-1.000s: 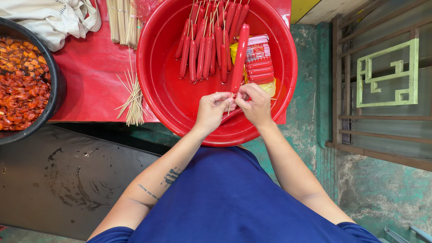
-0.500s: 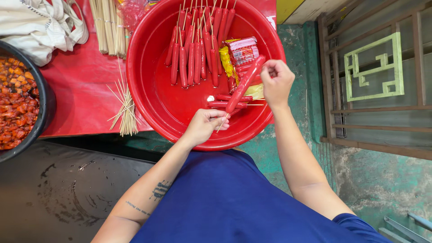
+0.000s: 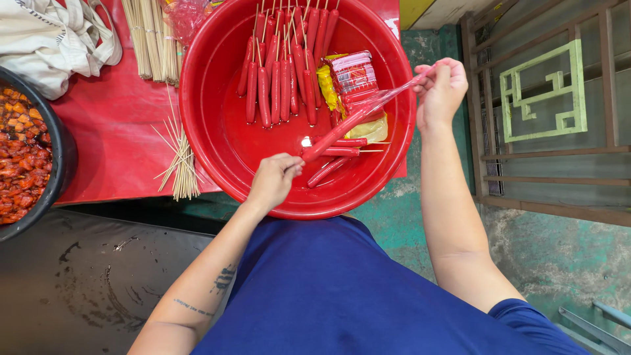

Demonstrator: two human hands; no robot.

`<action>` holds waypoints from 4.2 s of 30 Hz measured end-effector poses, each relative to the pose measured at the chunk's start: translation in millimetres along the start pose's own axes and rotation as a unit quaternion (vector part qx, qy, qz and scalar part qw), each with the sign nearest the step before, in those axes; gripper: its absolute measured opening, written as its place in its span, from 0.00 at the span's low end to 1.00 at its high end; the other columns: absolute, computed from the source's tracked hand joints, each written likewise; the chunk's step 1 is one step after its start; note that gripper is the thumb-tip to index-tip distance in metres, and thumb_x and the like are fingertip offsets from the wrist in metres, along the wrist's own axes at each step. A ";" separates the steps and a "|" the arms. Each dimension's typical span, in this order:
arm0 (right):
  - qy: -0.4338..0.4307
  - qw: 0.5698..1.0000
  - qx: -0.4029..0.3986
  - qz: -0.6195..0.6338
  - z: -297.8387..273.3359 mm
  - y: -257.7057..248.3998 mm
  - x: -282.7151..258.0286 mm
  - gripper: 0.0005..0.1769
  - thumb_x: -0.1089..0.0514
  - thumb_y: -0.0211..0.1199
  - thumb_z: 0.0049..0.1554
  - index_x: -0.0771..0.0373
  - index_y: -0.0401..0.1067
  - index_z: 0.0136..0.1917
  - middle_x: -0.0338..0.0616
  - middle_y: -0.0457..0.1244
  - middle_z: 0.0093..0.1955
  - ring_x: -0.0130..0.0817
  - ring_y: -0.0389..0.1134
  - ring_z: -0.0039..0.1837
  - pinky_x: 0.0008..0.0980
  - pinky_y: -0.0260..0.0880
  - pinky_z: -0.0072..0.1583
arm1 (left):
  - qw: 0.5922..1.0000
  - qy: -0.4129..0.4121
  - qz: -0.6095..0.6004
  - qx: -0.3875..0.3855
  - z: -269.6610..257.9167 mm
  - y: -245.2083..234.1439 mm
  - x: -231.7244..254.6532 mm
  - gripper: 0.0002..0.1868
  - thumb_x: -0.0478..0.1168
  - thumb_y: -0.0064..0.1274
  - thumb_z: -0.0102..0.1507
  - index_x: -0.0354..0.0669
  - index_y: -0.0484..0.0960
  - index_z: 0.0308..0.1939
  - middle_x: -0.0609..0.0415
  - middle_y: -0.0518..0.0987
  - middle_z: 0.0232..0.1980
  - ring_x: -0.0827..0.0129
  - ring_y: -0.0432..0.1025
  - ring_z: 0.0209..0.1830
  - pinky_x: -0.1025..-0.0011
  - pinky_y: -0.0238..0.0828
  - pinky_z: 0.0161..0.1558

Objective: The person repeatedly picks red sausages and wooden skewers from a red basin, inserts the skewers through the sausages, and places the finished skewers back into the basin. The person also handles packaged sausages and a yellow bowl containing a red sauce.

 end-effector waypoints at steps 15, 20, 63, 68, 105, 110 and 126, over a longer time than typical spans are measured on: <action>0.052 0.998 0.005 0.021 -3.4 10.7 22.9 0.04 0.61 0.52 0.67 0.63 0.65 0.51 0.51 0.68 0.42 0.33 0.68 0.39 0.29 0.70 0.42 | 0.821 0.240 0.514 -0.072 176.3 -48.1 -45.1 0.12 0.23 0.46 0.58 0.36 0.85 0.28 0.45 0.79 0.42 0.53 0.76 0.51 0.61 0.51 0.79; 0.086 0.996 -0.019 -0.005 -19.2 36.9 38.3 0.03 0.61 0.52 0.66 0.62 0.65 0.51 0.50 0.68 0.41 0.33 0.69 0.39 0.30 0.73 0.42 | 0.762 0.335 0.546 -0.097 241.3 -9.0 -41.3 0.11 0.28 0.48 0.60 0.37 0.87 0.32 0.48 0.82 0.43 0.54 0.76 0.53 0.62 0.50 0.79; -0.187 0.753 -0.353 -0.522 81.5 473.6 262.8 0.05 0.60 0.65 0.60 0.62 0.79 0.49 0.51 0.73 0.45 0.39 0.77 0.48 0.38 0.78 0.55 | 0.981 0.006 0.195 0.014 42.0 -35.4 -80.8 0.19 0.41 0.54 0.64 0.37 0.80 0.57 0.44 0.80 0.50 0.51 0.72 0.53 0.55 0.64 0.60; -0.122 0.683 -0.322 -0.644 76.7 454.1 266.4 0.15 0.61 0.69 0.50 0.61 0.76 0.53 0.57 0.69 0.50 0.54 0.71 0.53 0.47 0.70 0.54 | 0.980 0.009 0.200 0.010 42.3 -37.3 -77.3 0.22 0.41 0.54 0.64 0.37 0.77 0.61 0.44 0.80 0.49 0.52 0.72 0.53 0.55 0.64 0.59; -0.100 0.571 -0.248 -0.776 -124.4 -10.3 130.6 0.10 0.61 0.61 0.50 0.59 0.82 0.44 0.51 0.68 0.43 0.51 0.71 0.51 0.51 0.72 0.54 | 0.948 -0.178 -0.148 -0.219 50.9 197.2 -128.0 0.12 0.39 0.57 0.65 0.34 0.87 0.47 0.52 0.86 0.36 0.73 0.77 0.32 0.73 0.76 0.37; -0.036 0.569 -0.252 -0.782 -122.9 -18.6 147.9 0.08 0.61 0.61 0.54 0.60 0.81 0.42 0.52 0.69 0.46 0.52 0.72 0.51 0.50 0.73 0.52 | 0.937 -0.217 -0.167 -0.218 37.9 201.2 -139.3 0.13 0.40 0.56 0.66 0.35 0.86 0.48 0.52 0.85 0.39 0.74 0.76 0.33 0.74 0.76 0.37; 0.094 0.910 -0.073 -0.397 -170.7 0.7 116.4 0.08 0.63 0.66 0.58 0.68 0.80 0.50 0.39 0.72 0.38 0.19 0.68 0.38 0.23 0.71 0.43 | 0.887 -0.170 -0.427 -0.042 50.9 166.7 -84.6 0.20 0.36 0.54 0.68 0.31 0.80 0.62 0.49 0.84 0.53 0.69 0.79 0.48 0.70 0.80 0.52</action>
Point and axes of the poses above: each hand's wrist, its own z-axis towards the middle knuckle, its own y-axis out of the palm, x = y × z, the point moved 9 cm from there along z, towards the middle knuckle
